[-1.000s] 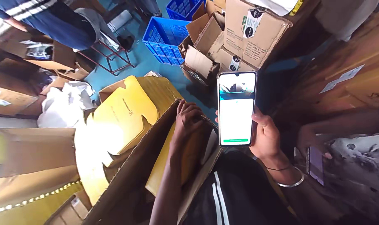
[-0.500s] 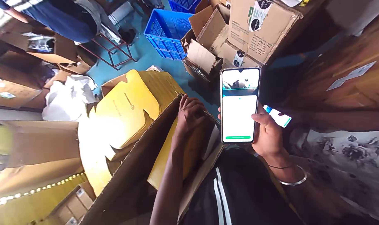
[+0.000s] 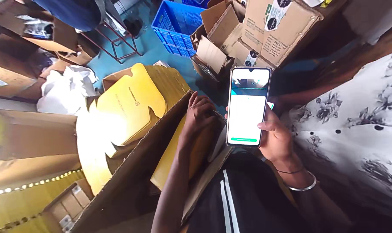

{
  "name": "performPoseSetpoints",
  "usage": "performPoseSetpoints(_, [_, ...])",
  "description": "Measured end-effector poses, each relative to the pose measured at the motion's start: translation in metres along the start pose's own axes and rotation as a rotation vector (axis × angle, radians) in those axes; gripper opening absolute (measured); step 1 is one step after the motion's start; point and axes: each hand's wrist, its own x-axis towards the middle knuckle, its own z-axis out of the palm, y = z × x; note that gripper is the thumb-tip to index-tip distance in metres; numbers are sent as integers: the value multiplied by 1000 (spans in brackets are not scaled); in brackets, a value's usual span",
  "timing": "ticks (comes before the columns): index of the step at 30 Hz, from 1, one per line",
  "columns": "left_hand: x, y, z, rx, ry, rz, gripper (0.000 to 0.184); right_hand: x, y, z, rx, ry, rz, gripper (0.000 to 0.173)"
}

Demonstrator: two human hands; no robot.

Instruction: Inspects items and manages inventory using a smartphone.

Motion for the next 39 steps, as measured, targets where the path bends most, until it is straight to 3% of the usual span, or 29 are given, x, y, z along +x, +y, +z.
performPoseSetpoints(10, [0,-1,2,6,22,7,16,-4,6,-3,54,-87,-24,73])
performPoseSetpoints(39, [-2,-4,2,-1,21,0,20,-2,1,0,33,-122,-10,68])
